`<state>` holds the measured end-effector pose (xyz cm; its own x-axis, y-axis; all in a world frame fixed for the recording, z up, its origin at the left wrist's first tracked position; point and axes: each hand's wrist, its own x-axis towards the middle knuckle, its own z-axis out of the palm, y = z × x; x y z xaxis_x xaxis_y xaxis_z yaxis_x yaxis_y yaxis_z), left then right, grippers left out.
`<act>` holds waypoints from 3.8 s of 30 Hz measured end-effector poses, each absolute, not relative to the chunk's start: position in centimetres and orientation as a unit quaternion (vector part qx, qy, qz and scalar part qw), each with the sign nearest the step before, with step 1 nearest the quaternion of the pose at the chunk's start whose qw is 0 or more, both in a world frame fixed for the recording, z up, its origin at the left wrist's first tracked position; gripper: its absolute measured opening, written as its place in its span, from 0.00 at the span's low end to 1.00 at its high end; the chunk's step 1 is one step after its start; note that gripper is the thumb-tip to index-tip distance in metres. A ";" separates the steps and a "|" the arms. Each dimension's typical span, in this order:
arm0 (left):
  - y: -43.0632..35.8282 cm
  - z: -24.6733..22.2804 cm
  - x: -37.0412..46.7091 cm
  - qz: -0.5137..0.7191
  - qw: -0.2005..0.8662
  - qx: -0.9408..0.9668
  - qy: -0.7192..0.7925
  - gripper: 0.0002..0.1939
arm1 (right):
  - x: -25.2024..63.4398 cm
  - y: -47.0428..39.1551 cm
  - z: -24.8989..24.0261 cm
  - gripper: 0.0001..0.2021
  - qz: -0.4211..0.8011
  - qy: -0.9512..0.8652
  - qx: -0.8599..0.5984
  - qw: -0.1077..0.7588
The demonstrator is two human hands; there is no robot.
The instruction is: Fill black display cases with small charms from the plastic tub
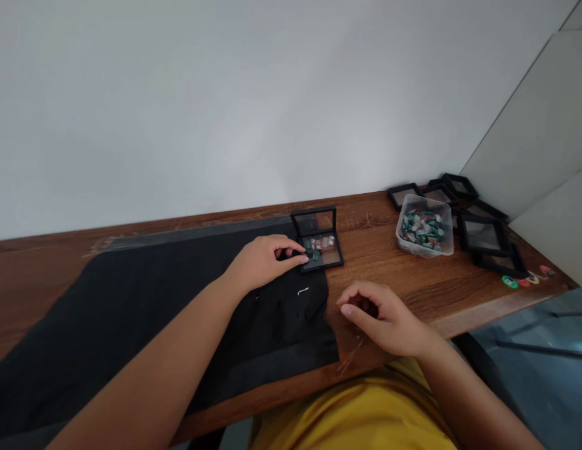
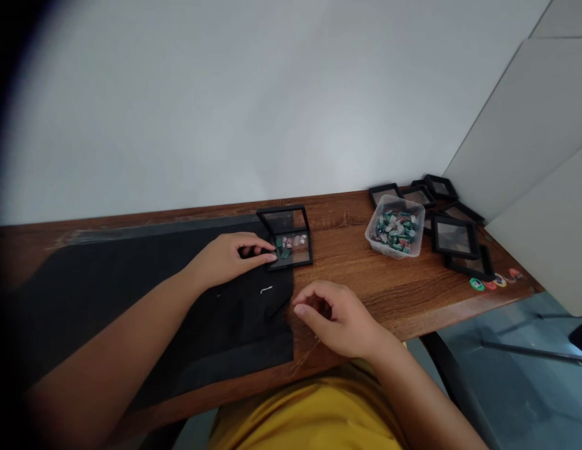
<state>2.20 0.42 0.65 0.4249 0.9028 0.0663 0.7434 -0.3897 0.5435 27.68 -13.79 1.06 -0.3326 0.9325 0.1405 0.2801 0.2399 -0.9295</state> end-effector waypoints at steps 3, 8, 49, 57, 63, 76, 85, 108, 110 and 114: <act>0.1 0.8 2.5 0.161 0.220 0.811 0.518 0.20 | 27.7 -13.8 1.1 0.07 0.436 -0.691 -0.440 0.373; -0.1 1.0 2.7 0.158 0.219 0.806 0.527 0.19 | 27.7 -13.8 1.2 0.07 0.436 -0.691 -0.444 0.369; -3.5 4.2 4.6 0.380 0.674 0.580 0.257 0.25 | 27.6 -13.9 1.0 0.08 0.440 -0.687 -0.447 0.367; -4.3 5.2 5.0 0.345 0.686 0.573 0.287 0.34 | 27.7 -13.9 0.8 0.08 0.440 -0.688 -0.450 0.361; -4.3 5.2 4.8 0.330 0.713 0.565 0.250 0.29 | 27.9 -14.0 0.7 0.08 0.435 -0.696 -0.447 0.355; -1.4 3.0 3.3 0.332 0.596 0.651 0.333 0.22 | 27.9 -13.9 0.8 0.06 0.427 -0.709 -0.438 0.352; 1.4 -0.5 1.8 0.262 0.427 0.740 0.448 0.23 | 27.7 -13.8 1.0 0.05 0.413 -0.721 -0.431 0.352; 1.0 -0.3 2.3 0.221 0.325 0.803 0.448 0.17 | 27.8 -13.8 1.3 0.06 0.396 -0.735 -0.432 0.341; 1.0 -0.3 2.3 0.218 0.321 0.805 0.448 0.17 | 27.8 -13.8 1.3 0.05 0.394 -0.736 -0.433 0.340; 0.9 -0.3 2.4 0.213 0.314 0.806 0.454 0.17 | 27.7 -13.9 1.4 0.05 0.398 -0.735 -0.430 0.342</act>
<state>2.38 0.89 -0.31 0.4972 0.8656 0.0591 0.5979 -0.3912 0.6996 27.72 -13.86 1.42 -0.3970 0.9036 0.1610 0.3597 0.3145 -0.8785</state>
